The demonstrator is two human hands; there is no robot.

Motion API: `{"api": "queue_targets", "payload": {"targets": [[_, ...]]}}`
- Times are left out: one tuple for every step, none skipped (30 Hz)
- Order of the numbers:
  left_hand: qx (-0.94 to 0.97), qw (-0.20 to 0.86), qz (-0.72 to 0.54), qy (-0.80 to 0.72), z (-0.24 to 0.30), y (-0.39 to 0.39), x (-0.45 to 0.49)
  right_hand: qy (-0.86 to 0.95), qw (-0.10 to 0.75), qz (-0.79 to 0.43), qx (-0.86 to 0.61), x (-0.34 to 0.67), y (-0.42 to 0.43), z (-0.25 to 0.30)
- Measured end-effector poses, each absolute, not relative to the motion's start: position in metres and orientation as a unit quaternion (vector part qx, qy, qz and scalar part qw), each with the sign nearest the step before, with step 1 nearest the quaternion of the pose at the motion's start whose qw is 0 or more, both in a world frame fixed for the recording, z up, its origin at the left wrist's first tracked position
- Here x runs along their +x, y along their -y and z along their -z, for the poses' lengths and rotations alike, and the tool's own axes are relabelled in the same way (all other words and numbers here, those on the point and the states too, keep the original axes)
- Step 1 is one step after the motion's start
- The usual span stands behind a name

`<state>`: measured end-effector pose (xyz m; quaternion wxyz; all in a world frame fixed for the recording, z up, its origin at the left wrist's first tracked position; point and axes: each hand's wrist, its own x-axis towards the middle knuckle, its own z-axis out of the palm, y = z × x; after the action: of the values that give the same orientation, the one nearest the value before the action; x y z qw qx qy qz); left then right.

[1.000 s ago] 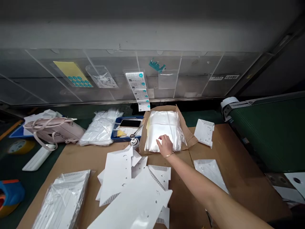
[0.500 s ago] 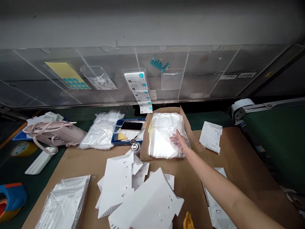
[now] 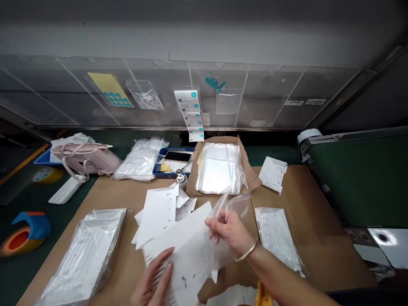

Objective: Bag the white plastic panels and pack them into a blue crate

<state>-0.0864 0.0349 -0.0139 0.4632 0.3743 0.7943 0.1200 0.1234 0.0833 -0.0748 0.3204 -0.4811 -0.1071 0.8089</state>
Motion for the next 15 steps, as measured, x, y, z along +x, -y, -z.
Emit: {"api": "queue_targets", "payload": {"targets": [[0.392, 0.490, -0.107, -0.771, 0.015, -0.035, -0.067, 0.109, 0.333, -0.782, -0.515, 0.117, -0.068, 0.069], [0.415, 0.517, -0.107, -0.741, 0.018, -0.034, -0.048, 0.120, 0.339, -0.758, -0.544, 0.113, -0.056, 0.065], [0.437, 0.543, -0.116, -0.707, 0.021, -0.034, -0.028, 0.140, 0.338, -0.739, -0.565, 0.112, -0.046, 0.062], [0.453, 0.568, -0.125, -0.676, 0.026, -0.032, -0.011, 0.165, 0.335, -0.725, -0.579, 0.113, -0.039, 0.060], [0.462, 0.590, -0.129, -0.649, 0.029, -0.030, 0.002, 0.187, 0.334, -0.713, -0.587, 0.117, -0.033, 0.058], [0.468, 0.604, -0.130, -0.632, 0.032, -0.027, 0.012, 0.200, 0.335, -0.708, -0.588, 0.123, -0.027, 0.055], [0.473, 0.610, -0.130, -0.622, 0.034, -0.023, 0.018, 0.206, 0.336, -0.711, -0.583, 0.130, -0.021, 0.053], [0.483, 0.613, -0.126, -0.613, 0.035, -0.019, 0.019, 0.205, 0.335, -0.723, -0.569, 0.140, -0.015, 0.051], [0.496, 0.613, -0.119, -0.603, 0.034, -0.016, 0.017, 0.197, 0.328, -0.743, -0.549, 0.153, -0.007, 0.051], [0.509, 0.605, -0.118, -0.601, 0.032, -0.013, 0.013, 0.189, 0.318, -0.759, -0.535, 0.166, 0.002, 0.053], [0.519, 0.589, -0.124, -0.606, 0.029, -0.011, 0.007, 0.185, 0.309, -0.762, -0.539, 0.182, 0.011, 0.056], [0.529, 0.567, -0.132, -0.617, 0.026, -0.008, 0.001, 0.187, 0.302, -0.746, -0.563, 0.198, 0.020, 0.060], [0.543, 0.536, -0.141, -0.630, 0.022, -0.006, -0.004, 0.187, 0.301, -0.714, -0.604, 0.215, 0.028, 0.064], [0.564, 0.502, -0.148, -0.639, 0.019, -0.004, -0.008, 0.178, 0.309, -0.671, -0.650, 0.230, 0.033, 0.066], [0.589, 0.472, -0.150, -0.639, 0.017, -0.002, -0.009, 0.154, 0.325, -0.632, -0.686, 0.243, 0.036, 0.065]]}}
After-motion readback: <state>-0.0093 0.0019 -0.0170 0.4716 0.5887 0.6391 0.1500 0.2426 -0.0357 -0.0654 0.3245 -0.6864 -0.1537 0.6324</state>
